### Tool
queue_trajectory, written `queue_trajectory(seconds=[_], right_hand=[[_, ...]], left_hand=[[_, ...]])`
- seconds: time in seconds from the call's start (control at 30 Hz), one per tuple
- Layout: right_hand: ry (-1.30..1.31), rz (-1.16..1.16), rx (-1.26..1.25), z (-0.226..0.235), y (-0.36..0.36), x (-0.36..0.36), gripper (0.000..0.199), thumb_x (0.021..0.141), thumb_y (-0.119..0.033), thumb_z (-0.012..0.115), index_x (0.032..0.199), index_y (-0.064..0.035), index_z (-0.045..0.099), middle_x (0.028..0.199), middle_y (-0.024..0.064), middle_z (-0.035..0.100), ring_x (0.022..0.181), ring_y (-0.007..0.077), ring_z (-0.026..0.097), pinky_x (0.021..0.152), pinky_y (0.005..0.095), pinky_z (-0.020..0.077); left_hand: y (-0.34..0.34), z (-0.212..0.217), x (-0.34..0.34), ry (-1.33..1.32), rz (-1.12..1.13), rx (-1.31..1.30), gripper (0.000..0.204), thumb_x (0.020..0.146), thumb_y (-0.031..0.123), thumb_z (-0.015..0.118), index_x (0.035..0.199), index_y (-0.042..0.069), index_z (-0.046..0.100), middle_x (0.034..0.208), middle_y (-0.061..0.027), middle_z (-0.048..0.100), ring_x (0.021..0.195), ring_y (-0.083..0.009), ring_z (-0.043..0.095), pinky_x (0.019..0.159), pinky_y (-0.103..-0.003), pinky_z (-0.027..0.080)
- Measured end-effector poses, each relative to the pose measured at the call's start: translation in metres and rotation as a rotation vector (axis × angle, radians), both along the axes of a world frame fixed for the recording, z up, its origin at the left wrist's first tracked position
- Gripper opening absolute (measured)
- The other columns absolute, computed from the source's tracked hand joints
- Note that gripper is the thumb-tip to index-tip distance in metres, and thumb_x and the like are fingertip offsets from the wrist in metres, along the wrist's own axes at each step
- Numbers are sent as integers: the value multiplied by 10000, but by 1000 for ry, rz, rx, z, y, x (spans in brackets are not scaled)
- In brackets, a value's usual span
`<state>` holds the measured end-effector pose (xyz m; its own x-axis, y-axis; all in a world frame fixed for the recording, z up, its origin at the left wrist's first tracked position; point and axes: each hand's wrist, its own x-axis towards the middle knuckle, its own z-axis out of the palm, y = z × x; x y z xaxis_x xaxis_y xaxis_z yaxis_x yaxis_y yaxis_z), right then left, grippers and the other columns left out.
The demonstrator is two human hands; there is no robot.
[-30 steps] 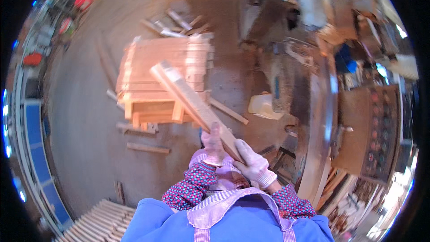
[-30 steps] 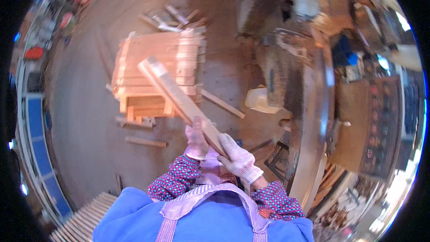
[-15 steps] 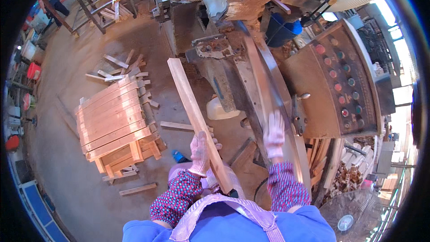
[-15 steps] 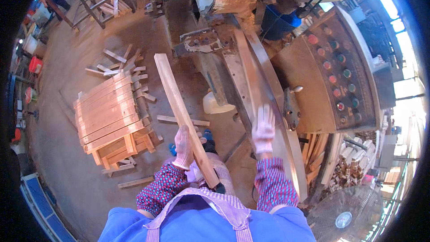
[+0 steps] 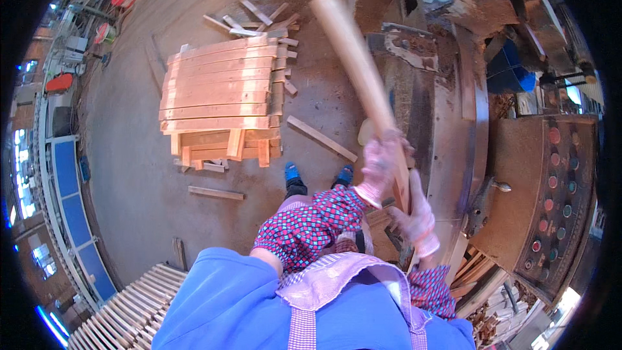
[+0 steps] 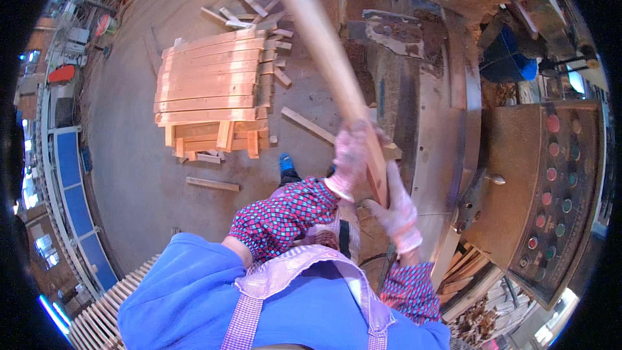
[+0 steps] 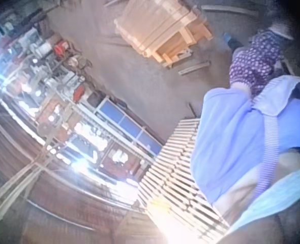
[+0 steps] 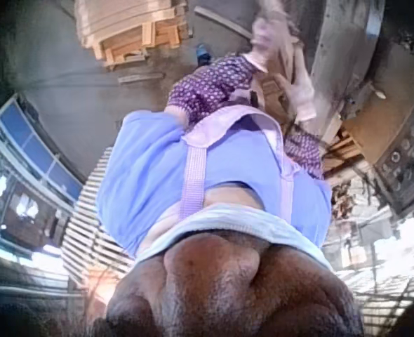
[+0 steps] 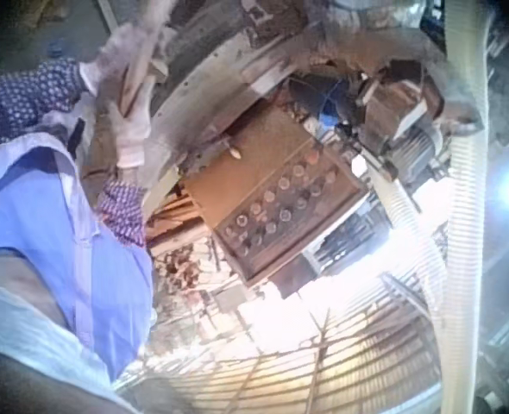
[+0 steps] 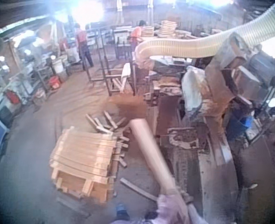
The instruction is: The person picks up wood boards one at a time and feeds them into a woodworking machine, then collects and stacks the processed boards on the floor and later picks up the entire stack.
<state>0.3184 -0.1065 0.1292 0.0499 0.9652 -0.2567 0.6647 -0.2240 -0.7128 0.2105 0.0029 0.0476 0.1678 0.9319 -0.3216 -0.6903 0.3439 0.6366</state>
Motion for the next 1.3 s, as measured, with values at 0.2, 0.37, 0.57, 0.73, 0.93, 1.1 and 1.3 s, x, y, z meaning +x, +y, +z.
queue_trajectory(seconds=[0.2, 0.37, 0.57, 0.73, 0.93, 1.1, 1.3], right_hand=[[-395, -550, -131, -14, -116, -7, 734, 912, -175, 646, 1523, 10, 283, 1512, 229, 406, 1396, 297, 405, 1135, 350, 317], [-617, -512, -19, -71, -157, 40, 577, 1001, -201, 524, 1507, -5, 328, 1522, 239, 382, 1406, 342, 381, 1172, 392, 281], [-1032, -203, 211, -107, 12, 155, 505, 1029, -268, 440, 1472, -26, 404, 1527, 223, 375, 1422, 386, 334, 1193, 441, 240], [-1041, -165, 209, -109, 92, 183, 478, 1027, -259, 445, 1469, -77, 426, 1525, 187, 391, 1433, 355, 323, 1183, 427, 259], [-392, -305, 359, -65, 147, 81, 487, 1012, -223, 477, 1465, -52, 431, 1518, 158, 421, 1408, 303, 395, 1161, 426, 315], [104, 380, 99, -3, 50, -67, 792, 824, -317, 747, 1481, -48, 395, 1489, 222, 432, 1378, 321, 440, 1135, 387, 375], [-189, -123, 255, -3, -80, -35, 715, 817, -175, 725, 1454, -57, 424, 1418, 293, 469, 1173, 416, 593, 927, 419, 534]], left_hand=[[34, -99, -119, 719, 114, 254, 676, 927, 190, 626, 1463, -55, 295, 1459, -220, 407, 1349, -296, 405, 1130, -391, 316], [109, -253, -365, 1282, 717, -457, 836, 811, 407, 752, 1319, -145, 382, 1299, -318, 509, 1193, -357, 515, 1047, -446, 374], [124, -285, -467, 320, 519, -576, 417, 870, 367, 714, 1172, 87, 646, 1122, -70, 664, 1013, -246, 650, 829, -396, 565], [88, -214, -435, 262, 532, -549, 290, 834, 329, 716, 1031, 131, 636, 951, -19, 627, 897, -196, 625, 773, -348, 531], [15, -69, -290, 276, 444, -333, 371, 851, 213, 637, 1158, 41, 521, 933, -88, 601, 896, -258, 646, 849, -403, 537], [-3, -2, -159, 241, 244, -242, 470, 933, 283, 630, 1334, 81, 489, 980, -66, 598, 865, -199, 627, 799, -393, 550], [-6, 11, -46, 55, -119, -176, 448, 1000, 344, 552, 1327, 47, 477, 960, -78, 566, 804, -191, 606, 713, -379, 582]])
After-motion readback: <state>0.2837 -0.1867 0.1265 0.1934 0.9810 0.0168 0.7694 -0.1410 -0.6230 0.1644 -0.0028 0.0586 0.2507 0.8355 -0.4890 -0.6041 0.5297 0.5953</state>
